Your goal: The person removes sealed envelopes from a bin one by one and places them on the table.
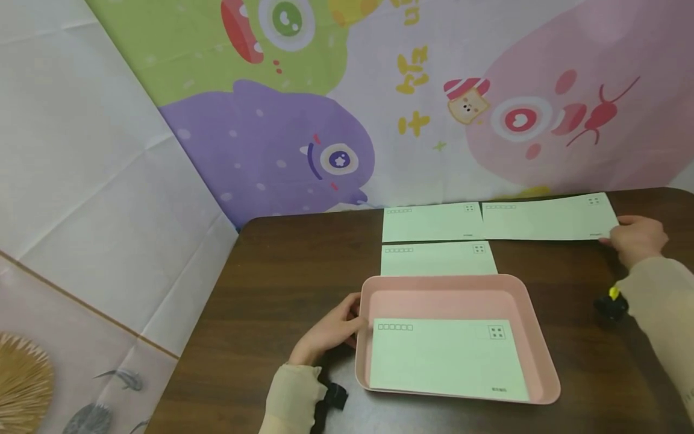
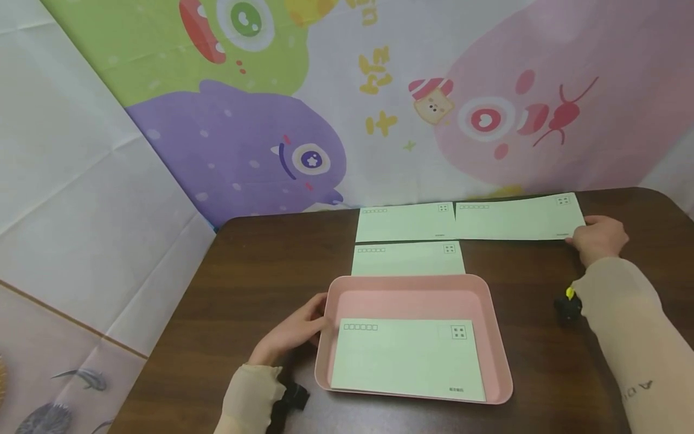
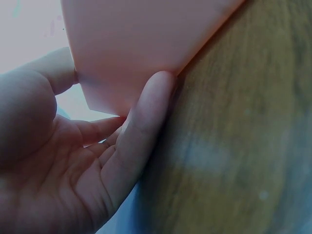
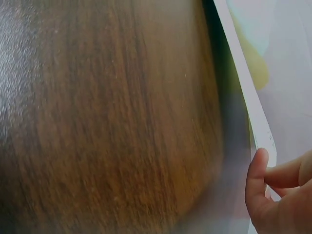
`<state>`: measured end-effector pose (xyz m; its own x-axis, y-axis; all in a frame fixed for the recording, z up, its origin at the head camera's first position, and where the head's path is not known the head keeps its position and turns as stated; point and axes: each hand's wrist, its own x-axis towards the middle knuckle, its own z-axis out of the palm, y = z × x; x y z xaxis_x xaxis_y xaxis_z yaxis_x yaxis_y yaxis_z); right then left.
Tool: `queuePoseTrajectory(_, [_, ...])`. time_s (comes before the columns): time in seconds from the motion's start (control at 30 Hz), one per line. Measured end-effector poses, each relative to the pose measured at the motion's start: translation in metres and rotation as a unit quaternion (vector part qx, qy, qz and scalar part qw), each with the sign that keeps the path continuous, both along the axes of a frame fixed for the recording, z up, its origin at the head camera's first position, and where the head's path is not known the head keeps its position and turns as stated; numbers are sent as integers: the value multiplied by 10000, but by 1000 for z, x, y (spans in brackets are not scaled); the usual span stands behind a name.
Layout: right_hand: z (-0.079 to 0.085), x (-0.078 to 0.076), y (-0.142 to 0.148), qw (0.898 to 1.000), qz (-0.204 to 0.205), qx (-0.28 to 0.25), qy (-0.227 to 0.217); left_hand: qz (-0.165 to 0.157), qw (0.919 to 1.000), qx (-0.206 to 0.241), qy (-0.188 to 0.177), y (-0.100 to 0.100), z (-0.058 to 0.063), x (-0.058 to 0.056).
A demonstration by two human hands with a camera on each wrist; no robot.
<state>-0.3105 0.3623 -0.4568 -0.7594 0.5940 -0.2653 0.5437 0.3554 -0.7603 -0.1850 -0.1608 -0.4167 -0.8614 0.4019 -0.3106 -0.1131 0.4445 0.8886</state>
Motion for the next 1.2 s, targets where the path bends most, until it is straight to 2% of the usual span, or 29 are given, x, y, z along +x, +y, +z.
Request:
queuePoseTrajectory(0.07, [2, 0, 0, 9999, -102, -62, -74, -4, 10000, 11, -2, 0, 0, 0])
queuePoseTrajectory(0.17, [13, 7, -8, 9998, -83, -199, -37, 1, 10000, 20, -7, 0, -1, 0])
queuePoseTrajectory(0.4, [31, 21, -21, 9958, 814, -249, 346, -4, 10000, -31, 24, 0, 0, 0])
queuePoseTrajectory(0.47, [33, 21, -21, 9947, 882, -338, 414, -11, 10000, -35, 10, 0, 0, -1])
queuePoseTrajectory(0.53, [34, 20, -22, 9931, 822, -699, 467, -18, 10000, -29, 5, 0, -3, -2])
queuePoseTrajectory(0.57, [35, 19, -23, 9903, 724, -1065, 519, -14, 10000, -33, 3, -1, -6, -3])
queuePoseTrajectory(0.67, [38, 15, -25, 9745, 382, -2107, 678, 4, 10000, -23, 33, -3, -16, -7])
queuePoseTrajectory(0.77, [39, 12, -27, 9610, 197, -2650, 762, 24, 10000, -45, 80, -5, -27, -11])
queuePoseTrajectory(0.97, [37, 10, -29, 9612, 247, -2654, 708, 33, 9999, -46, 117, -6, -31, -13])
queuePoseTrajectory(1.2, [39, 18, -30, 9700, 585, -2296, 550, -15, 9999, -6, 122, -6, -33, -14])
